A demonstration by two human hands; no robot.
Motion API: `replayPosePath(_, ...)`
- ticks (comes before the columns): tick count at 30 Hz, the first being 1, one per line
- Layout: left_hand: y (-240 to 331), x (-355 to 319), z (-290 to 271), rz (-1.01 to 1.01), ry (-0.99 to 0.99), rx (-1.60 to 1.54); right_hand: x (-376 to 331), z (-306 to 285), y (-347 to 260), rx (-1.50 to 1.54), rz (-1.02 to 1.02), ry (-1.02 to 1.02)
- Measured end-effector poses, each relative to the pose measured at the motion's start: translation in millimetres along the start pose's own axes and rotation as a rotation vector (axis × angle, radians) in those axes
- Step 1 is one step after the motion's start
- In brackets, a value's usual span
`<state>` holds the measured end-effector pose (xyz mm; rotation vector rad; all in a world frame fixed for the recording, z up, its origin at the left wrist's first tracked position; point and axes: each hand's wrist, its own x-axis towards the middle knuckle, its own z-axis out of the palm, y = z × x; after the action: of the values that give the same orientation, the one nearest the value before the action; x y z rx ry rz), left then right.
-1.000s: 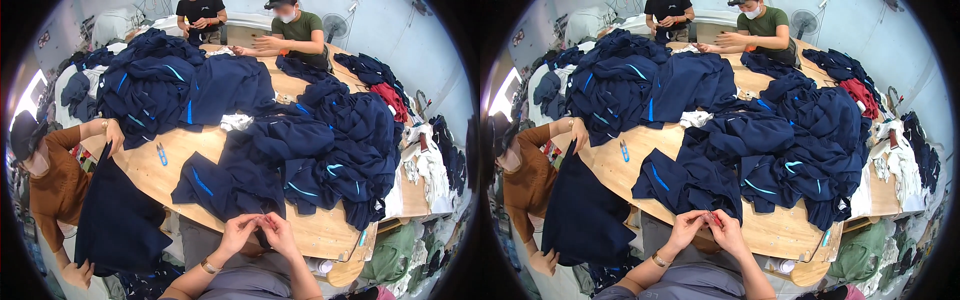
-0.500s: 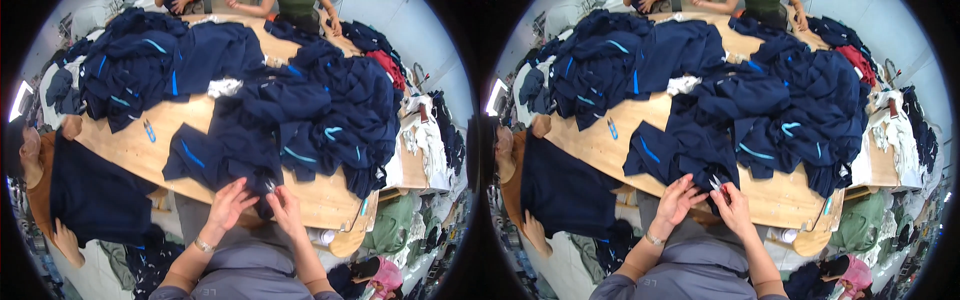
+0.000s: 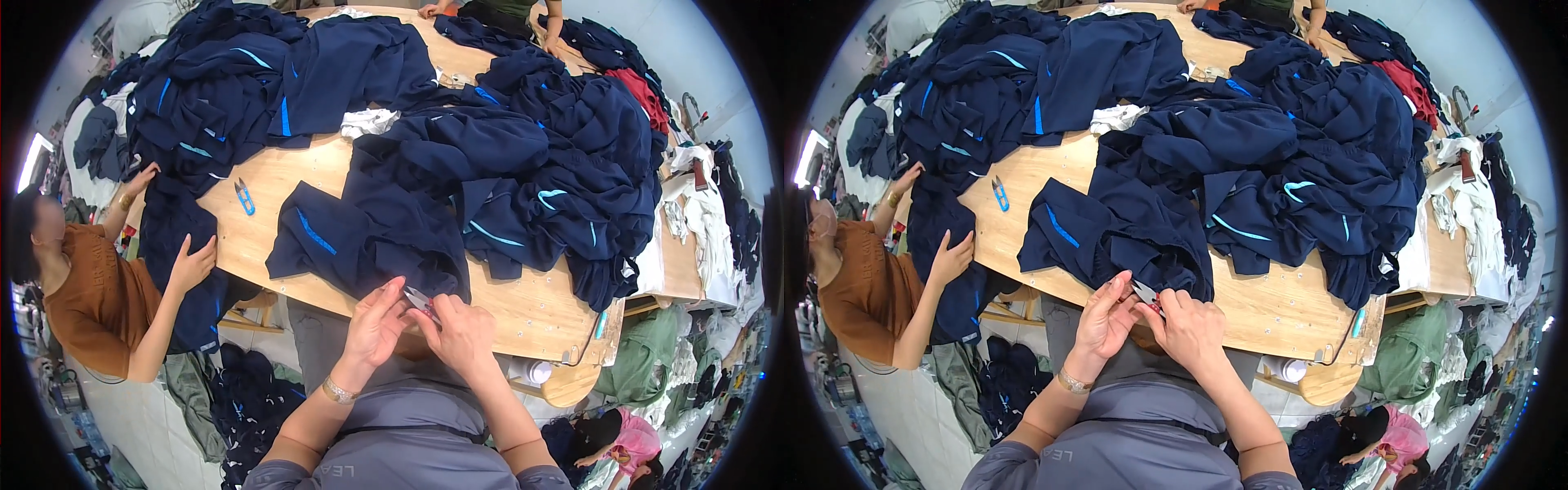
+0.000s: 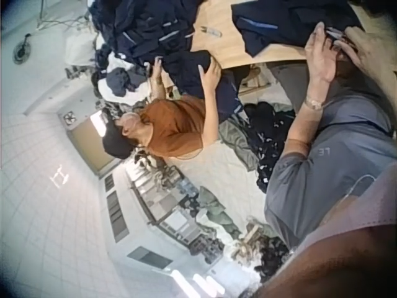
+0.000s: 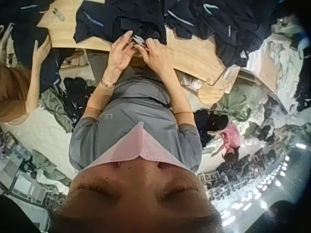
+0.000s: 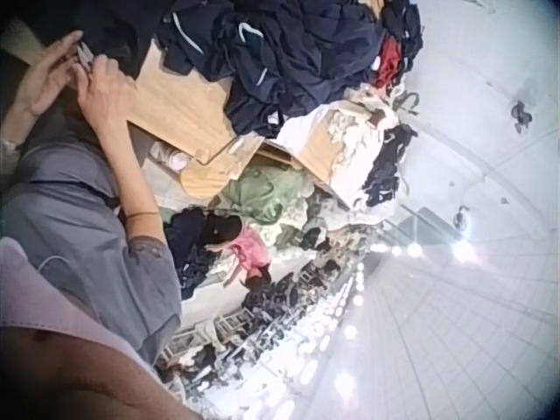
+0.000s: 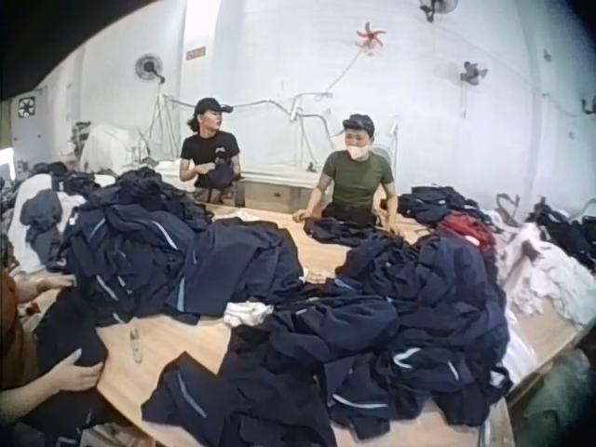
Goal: Trimming excess threads and loose ends from blue athletic garments using thread snips in a workshop setting.
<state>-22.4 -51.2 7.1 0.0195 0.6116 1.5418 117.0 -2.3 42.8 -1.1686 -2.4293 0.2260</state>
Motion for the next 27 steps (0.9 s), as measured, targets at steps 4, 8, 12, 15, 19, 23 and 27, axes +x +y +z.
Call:
replayPosePath(4, -1.4, 0.1, 2.6, 0.026, -0.006, 0.029, 3.0, -1.4, -0.7, 0.024, 0.072, -0.057)
replayPosePath(8, -3.1, 0.8, 2.5, 0.043, 0.004, 0.038, 5.5, -3.9, 0.1, 0.023, 0.075, -0.057)
replayPosePath(12, -0.7, 0.6, 4.5, 0.035, 0.008, 0.009, 4.0, -1.4, 2.2, -0.013, -0.002, 0.018)
replayPosePath(15, -1.2, 1.6, 6.1, 0.033, 0.03, -0.003, 3.7, -2.9, 1.5, -0.029, -0.016, -0.011)
replayPosePath(19, -1.4, 1.1, 6.3, 0.027, 0.027, 0.049, 6.5, -2.1, 0.5, 0.022, 0.06, -0.067)
replayPosePath(23, -2.2, 0.7, 3.5, 0.04, 0.012, 0.06, 8.4, 0.3, -0.2, 0.029, 0.06, -0.057)
replayPosePath(27, -6.0, 2.1, 3.4, 0.062, -0.013, 0.089, 7.7, 1.5, 1.8, 0.014, 0.065, -0.081)
